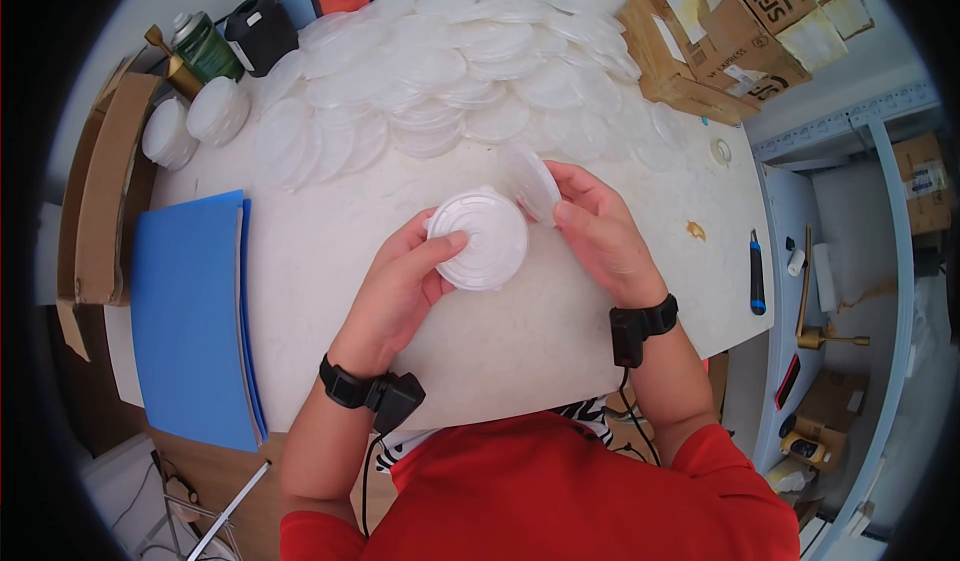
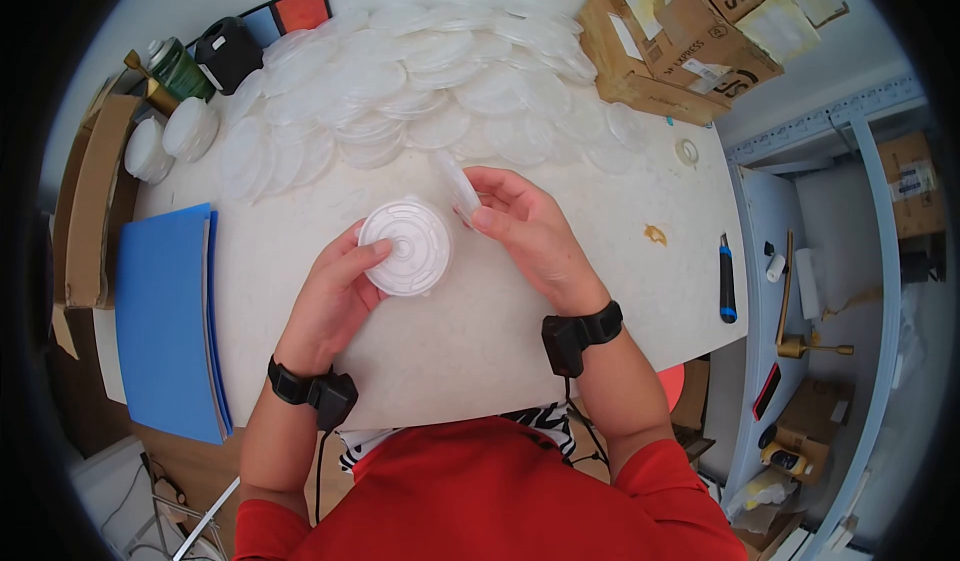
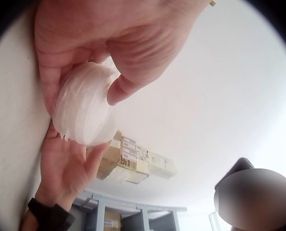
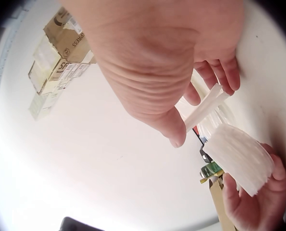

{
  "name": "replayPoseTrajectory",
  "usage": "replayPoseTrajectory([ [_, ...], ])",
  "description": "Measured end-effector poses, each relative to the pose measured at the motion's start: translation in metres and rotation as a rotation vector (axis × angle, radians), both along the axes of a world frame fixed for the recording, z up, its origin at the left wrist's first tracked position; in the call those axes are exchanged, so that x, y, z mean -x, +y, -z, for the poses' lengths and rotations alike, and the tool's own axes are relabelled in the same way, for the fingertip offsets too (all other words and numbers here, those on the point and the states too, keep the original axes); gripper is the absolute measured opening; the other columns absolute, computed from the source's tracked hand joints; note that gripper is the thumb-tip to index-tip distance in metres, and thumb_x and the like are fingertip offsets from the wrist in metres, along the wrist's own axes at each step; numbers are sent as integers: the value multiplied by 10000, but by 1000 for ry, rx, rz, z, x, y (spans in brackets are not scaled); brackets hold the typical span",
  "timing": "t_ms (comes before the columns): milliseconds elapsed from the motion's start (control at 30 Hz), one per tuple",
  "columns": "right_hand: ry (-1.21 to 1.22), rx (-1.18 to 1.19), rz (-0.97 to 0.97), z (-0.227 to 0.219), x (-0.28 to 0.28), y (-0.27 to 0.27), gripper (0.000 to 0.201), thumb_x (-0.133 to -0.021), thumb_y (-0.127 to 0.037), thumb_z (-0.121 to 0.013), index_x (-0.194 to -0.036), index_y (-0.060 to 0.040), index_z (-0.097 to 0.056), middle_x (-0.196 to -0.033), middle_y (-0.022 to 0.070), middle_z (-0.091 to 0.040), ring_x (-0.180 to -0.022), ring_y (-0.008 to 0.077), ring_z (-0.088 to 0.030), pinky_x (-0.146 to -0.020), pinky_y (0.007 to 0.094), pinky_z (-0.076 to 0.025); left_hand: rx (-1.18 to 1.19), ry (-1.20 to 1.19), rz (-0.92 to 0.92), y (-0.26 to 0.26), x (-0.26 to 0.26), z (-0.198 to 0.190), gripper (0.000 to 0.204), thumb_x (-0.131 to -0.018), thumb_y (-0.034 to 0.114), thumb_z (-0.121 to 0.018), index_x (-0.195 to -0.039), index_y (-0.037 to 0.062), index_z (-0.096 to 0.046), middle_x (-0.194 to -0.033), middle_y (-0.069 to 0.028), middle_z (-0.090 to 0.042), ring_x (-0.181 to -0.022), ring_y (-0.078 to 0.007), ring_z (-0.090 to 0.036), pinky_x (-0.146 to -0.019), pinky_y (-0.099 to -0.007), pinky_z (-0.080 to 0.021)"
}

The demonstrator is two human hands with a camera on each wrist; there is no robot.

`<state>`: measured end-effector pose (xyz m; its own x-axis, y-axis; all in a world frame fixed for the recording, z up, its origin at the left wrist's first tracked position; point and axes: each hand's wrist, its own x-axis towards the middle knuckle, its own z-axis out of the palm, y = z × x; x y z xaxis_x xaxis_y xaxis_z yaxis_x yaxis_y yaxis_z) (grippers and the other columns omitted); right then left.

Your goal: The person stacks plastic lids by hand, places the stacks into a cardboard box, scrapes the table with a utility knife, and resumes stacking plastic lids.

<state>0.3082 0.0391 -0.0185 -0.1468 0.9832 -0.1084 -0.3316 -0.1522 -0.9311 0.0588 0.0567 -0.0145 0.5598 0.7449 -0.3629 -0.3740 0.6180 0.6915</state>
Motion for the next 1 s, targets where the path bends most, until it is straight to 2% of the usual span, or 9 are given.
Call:
replayPoseTrajectory([
  [633,-16,-19,11,-2,1,-1,543,-949,-193,-730,-1409,22,-539,-1324,90,-616,-1219,178,-571,-1085,342,-428,11,-30,-10,1,0,4,468,-1000,134,-614,-1419,-47,-510,-1310,-112,-648,-1184,-178,-644,-1029,-335,-522],
  [833,-152,-75,50,-6,5,-8,564,-916,-119,-763,-1416,8,-536,-1289,89,-626,-1182,179,-588,-1034,316,-462,-4,-59,-42,0,-1,5,482,-975,90,-600,-1424,-49,-491,-1334,-122,-628,-1214,-193,-626,-1062,-351,-501],
  [933,-211,-107,66,-7,9,-9,596,-881,-97,-800,-1412,-6,-545,-1324,86,-607,-1197,188,-581,-1035,330,-460,-25,-84,-82,1,-1,8,504,-956,63,-589,-1431,-50,-463,-1359,-131,-604,-1244,-209,-609,-1090,-369,-484],
  [1000,-299,-219,99,-1,9,-8,623,-847,-92,-831,-1402,-20,-560,-1397,85,-563,-1228,195,-561,-1039,347,-453,-28,-96,-102,1,-1,7,515,-947,49,-583,-1433,-51,-449,-1370,-136,-592,-1258,-218,-601,-1103,-380,-476],
])
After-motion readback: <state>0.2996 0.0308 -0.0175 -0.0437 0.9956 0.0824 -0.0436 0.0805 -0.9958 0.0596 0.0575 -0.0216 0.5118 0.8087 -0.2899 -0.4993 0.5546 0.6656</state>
